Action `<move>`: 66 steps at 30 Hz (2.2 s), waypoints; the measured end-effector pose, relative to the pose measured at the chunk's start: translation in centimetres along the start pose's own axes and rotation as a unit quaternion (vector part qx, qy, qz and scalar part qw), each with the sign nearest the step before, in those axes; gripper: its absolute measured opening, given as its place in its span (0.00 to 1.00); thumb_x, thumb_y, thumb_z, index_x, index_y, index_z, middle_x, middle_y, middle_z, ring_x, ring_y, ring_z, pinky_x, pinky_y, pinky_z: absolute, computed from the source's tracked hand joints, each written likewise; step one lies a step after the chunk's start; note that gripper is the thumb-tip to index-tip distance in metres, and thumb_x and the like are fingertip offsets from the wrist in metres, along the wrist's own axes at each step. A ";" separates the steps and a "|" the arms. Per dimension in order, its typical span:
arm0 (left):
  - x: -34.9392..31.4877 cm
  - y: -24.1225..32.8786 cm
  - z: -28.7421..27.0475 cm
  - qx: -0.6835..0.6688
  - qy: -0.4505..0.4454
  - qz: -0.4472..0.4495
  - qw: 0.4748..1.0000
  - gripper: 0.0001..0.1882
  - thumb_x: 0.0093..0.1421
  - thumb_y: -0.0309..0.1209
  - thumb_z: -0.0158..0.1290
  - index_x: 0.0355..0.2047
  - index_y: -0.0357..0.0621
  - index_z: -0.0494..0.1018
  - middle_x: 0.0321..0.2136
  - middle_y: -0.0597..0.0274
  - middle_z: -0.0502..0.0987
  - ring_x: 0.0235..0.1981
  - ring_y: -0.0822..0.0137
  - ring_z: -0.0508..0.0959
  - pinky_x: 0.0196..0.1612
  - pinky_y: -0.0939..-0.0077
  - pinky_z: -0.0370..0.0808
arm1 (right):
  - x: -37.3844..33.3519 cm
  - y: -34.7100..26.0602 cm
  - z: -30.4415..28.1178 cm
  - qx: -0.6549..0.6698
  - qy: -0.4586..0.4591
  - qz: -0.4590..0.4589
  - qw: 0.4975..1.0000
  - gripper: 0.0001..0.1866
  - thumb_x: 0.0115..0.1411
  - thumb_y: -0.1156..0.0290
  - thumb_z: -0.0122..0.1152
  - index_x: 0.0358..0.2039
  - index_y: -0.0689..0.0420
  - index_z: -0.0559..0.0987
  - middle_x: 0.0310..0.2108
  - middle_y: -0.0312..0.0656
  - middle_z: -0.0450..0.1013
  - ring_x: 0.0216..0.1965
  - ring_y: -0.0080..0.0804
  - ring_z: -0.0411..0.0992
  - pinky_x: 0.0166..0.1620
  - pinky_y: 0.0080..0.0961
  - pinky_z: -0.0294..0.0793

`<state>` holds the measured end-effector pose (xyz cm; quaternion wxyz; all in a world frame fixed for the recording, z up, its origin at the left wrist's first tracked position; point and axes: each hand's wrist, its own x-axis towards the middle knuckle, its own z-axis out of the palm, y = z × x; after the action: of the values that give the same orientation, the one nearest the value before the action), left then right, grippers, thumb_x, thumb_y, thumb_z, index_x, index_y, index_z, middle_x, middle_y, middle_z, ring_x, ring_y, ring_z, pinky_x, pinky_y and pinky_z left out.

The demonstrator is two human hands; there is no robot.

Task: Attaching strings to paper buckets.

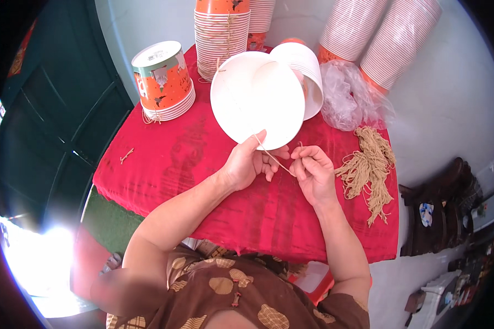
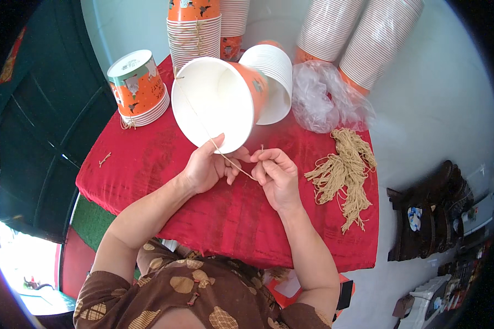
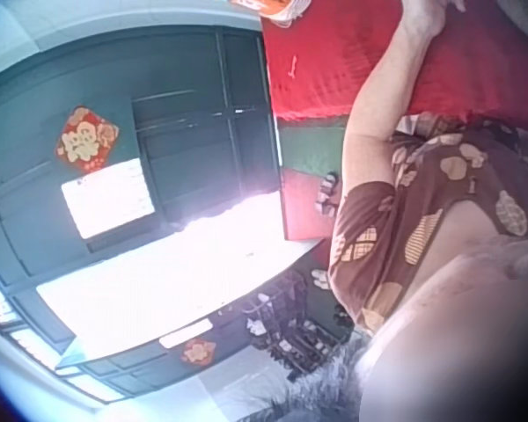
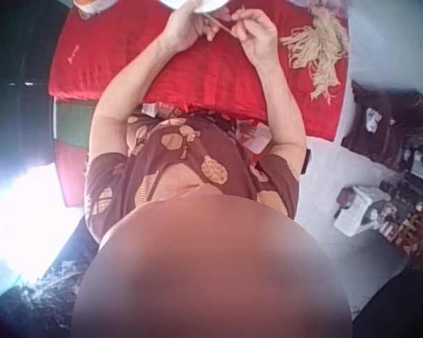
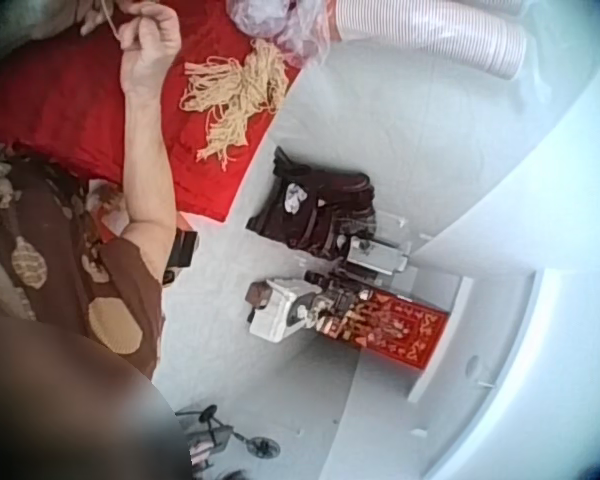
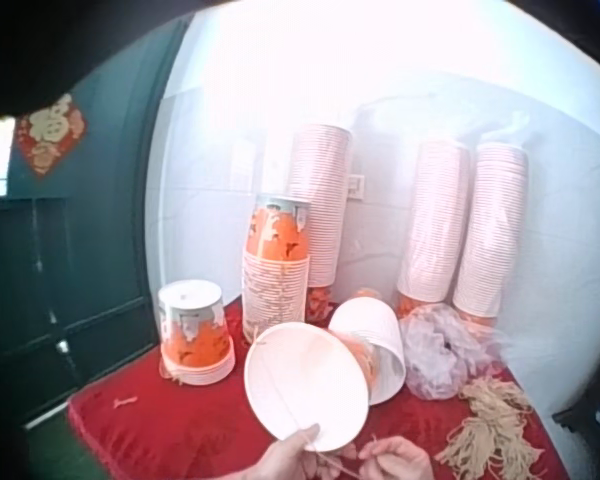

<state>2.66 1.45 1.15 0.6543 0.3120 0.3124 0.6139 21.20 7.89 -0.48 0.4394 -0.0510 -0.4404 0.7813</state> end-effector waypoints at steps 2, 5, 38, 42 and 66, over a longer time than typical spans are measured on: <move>-0.2 0.2 0.4 0.006 -0.012 -0.008 1.000 0.32 0.68 0.52 0.34 0.44 0.32 0.73 0.36 0.48 0.79 0.26 0.66 0.76 0.24 0.72 0.72 | -0.1 0.0 0.1 -0.009 -0.012 0.005 1.000 0.08 0.64 0.80 0.46 0.39 0.61 0.76 0.40 0.46 0.76 0.20 0.20 0.63 0.29 0.19 0.64; 0.1 -0.1 -0.2 -0.008 -0.027 -0.004 1.000 0.31 0.68 0.51 0.35 0.47 0.31 0.71 0.38 0.47 0.79 0.26 0.67 0.76 0.22 0.74 0.72 | -0.1 0.2 0.1 -0.038 -0.025 0.045 0.998 0.08 0.64 0.80 0.46 0.38 0.61 0.76 0.39 0.47 0.76 0.20 0.20 0.63 0.26 0.18 0.63; 1.4 1.0 -2.1 0.112 -0.067 0.076 0.989 0.27 0.67 0.42 0.32 0.52 0.29 0.65 0.39 0.40 0.78 0.27 0.64 0.75 0.25 0.74 0.70 | -0.2 1.6 1.0 -0.225 0.064 0.124 0.964 0.08 0.65 0.70 0.56 0.35 0.61 0.78 0.19 0.32 0.69 0.18 0.16 0.62 0.23 0.13 0.59; 1.2 1.1 -2.0 0.116 -0.062 0.070 0.989 0.27 0.67 0.42 0.33 0.51 0.28 0.65 0.37 0.39 0.78 0.27 0.64 0.75 0.25 0.74 0.70 | -0.3 1.6 1.2 -0.244 0.065 0.122 0.960 0.08 0.65 0.70 0.57 0.35 0.61 0.79 0.19 0.32 0.69 0.18 0.16 0.62 0.23 0.13 0.59; 1.5 0.9 -2.7 0.115 -0.018 0.065 0.991 0.27 0.67 0.42 0.32 0.50 0.28 0.66 0.35 0.39 0.78 0.24 0.64 0.72 0.25 0.73 0.69 | -0.4 1.9 2.0 -0.304 0.047 0.113 0.945 0.08 0.65 0.71 0.56 0.35 0.63 0.79 0.21 0.31 0.70 0.20 0.14 0.62 0.24 0.12 0.59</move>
<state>0.01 3.07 0.16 0.5785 0.4156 0.3479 0.6096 19.29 5.89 -0.79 0.3321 -0.2681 -0.6275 0.6512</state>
